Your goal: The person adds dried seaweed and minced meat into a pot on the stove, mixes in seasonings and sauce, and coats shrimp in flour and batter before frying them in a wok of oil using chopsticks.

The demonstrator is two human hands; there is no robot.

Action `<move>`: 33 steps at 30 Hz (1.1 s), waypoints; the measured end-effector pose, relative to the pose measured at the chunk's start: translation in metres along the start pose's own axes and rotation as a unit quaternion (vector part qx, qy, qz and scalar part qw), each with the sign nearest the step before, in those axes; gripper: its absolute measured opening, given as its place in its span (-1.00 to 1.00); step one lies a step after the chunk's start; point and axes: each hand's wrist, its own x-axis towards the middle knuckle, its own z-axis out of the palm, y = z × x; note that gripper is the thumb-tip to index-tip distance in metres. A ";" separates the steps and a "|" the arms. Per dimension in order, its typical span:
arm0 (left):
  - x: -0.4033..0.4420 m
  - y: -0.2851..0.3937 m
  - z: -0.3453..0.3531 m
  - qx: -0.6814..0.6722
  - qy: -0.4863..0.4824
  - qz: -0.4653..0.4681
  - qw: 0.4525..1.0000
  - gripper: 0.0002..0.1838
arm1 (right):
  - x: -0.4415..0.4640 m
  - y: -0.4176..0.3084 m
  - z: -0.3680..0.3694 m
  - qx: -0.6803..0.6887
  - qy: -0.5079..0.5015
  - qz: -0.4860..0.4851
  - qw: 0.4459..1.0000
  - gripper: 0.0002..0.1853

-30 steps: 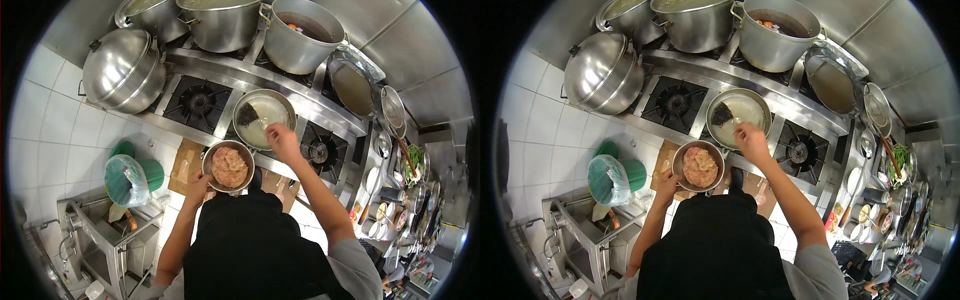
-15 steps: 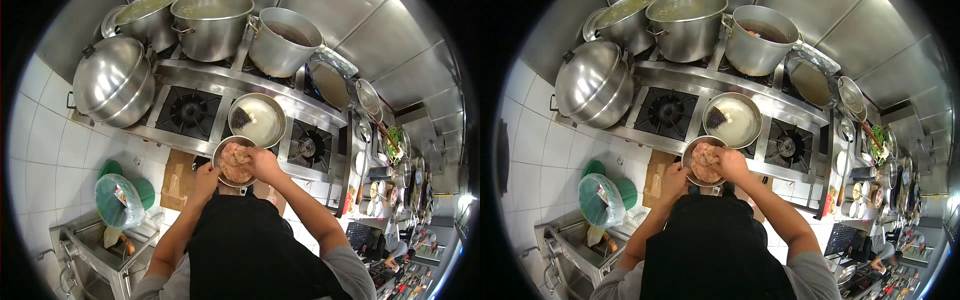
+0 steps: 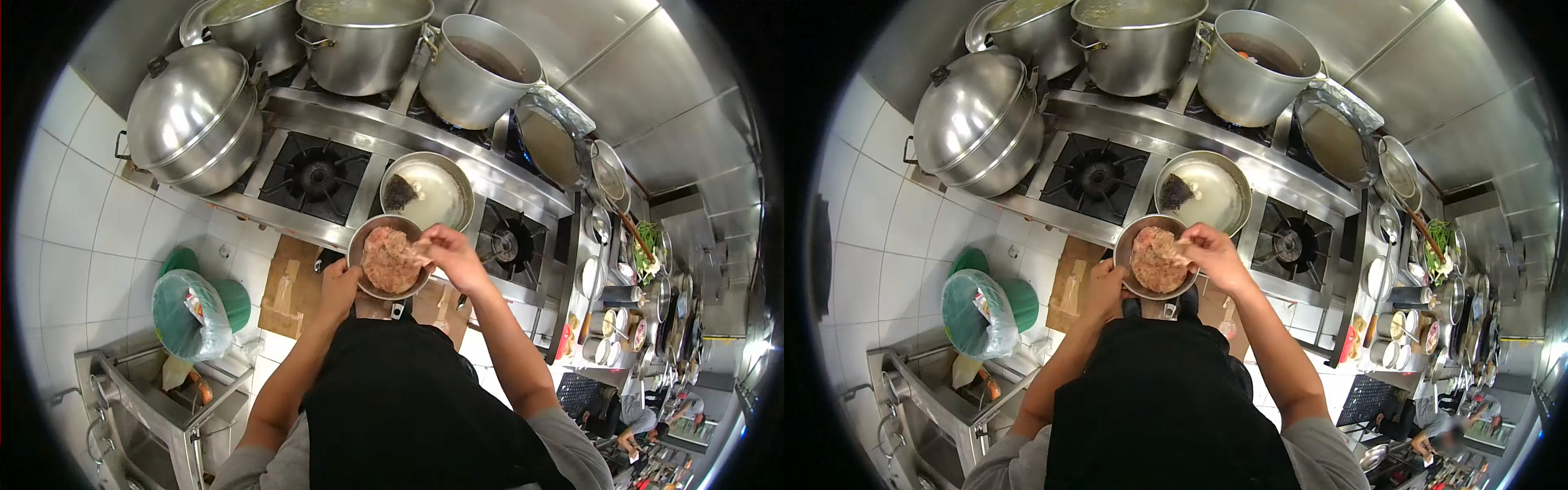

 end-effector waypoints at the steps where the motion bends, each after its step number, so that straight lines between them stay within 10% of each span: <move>1: -0.004 0.012 0.003 -0.001 0.001 0.002 1.000 -0.88 | -0.005 -0.014 -0.005 0.156 0.010 0.015 0.988 -0.79; 6: 0.000 0.021 0.004 0.007 -0.003 -0.043 0.999 -0.84 | 0.005 0.003 -0.023 0.512 -0.098 0.066 0.851 -0.85; 13: -0.005 0.023 -0.002 -0.057 0.046 -0.052 0.996 -0.86 | 0.020 -0.013 -0.022 0.395 0.094 0.095 0.909 -0.90; 18: -0.006 0.009 -0.022 -0.036 0.033 -0.062 0.997 -0.75 | 0.062 0.100 -0.089 0.451 -0.069 0.139 0.879 -0.67; 21: -0.008 0.003 -0.026 -0.033 0.044 -0.051 0.997 -0.77 | 0.080 0.109 -0.083 0.106 0.167 0.248 0.949 -0.55; 23: -0.011 0.005 -0.025 -0.020 0.060 -0.058 0.996 -0.79 | 0.087 0.113 -0.080 -0.341 0.196 0.063 0.917 -0.50; 30: -0.013 0.018 -0.012 -0.004 0.086 -0.042 0.995 -0.89 | 0.084 0.091 -0.073 -0.388 0.214 -0.045 0.895 -0.66; 33: -0.014 0.026 -0.001 0.015 0.091 -0.038 0.995 -0.89 | 0.049 0.035 -0.046 -0.287 0.006 -0.104 0.952 -0.68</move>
